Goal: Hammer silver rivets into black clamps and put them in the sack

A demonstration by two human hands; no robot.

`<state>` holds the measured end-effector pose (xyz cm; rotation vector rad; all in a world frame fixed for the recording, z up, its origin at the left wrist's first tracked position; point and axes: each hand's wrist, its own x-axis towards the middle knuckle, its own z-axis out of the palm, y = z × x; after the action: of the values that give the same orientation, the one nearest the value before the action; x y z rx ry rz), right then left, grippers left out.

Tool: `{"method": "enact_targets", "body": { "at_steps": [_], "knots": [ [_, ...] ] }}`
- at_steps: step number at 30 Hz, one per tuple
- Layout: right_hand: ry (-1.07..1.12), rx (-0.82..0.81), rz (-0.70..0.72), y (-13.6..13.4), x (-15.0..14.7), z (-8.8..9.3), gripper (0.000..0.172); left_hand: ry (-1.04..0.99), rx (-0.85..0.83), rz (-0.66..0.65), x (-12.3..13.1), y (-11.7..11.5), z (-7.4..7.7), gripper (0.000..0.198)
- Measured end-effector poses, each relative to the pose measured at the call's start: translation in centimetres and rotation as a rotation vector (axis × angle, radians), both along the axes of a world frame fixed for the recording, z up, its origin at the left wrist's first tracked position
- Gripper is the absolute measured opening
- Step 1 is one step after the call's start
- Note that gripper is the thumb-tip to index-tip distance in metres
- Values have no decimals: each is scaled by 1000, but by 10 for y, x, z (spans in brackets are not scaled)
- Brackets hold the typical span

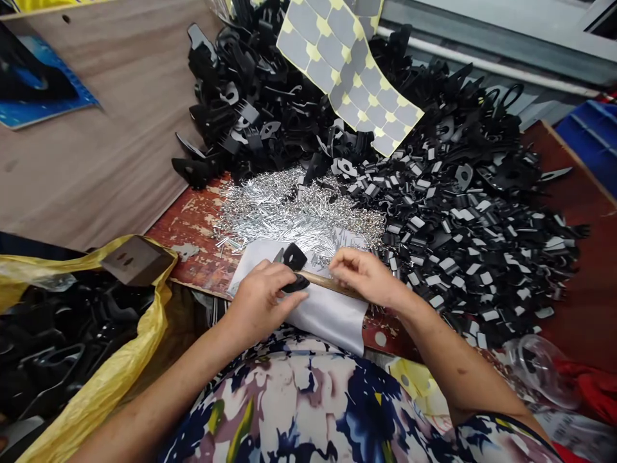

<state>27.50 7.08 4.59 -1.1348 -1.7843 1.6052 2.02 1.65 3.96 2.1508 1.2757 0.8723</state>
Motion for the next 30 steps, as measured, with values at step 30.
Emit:
{"method": "enact_targets", "body": {
  "at_steps": [30],
  "knots": [
    [-1364,668,393,104,-76,11,17,-938,-728,345,-9,-13,-27,29]
  ]
}}
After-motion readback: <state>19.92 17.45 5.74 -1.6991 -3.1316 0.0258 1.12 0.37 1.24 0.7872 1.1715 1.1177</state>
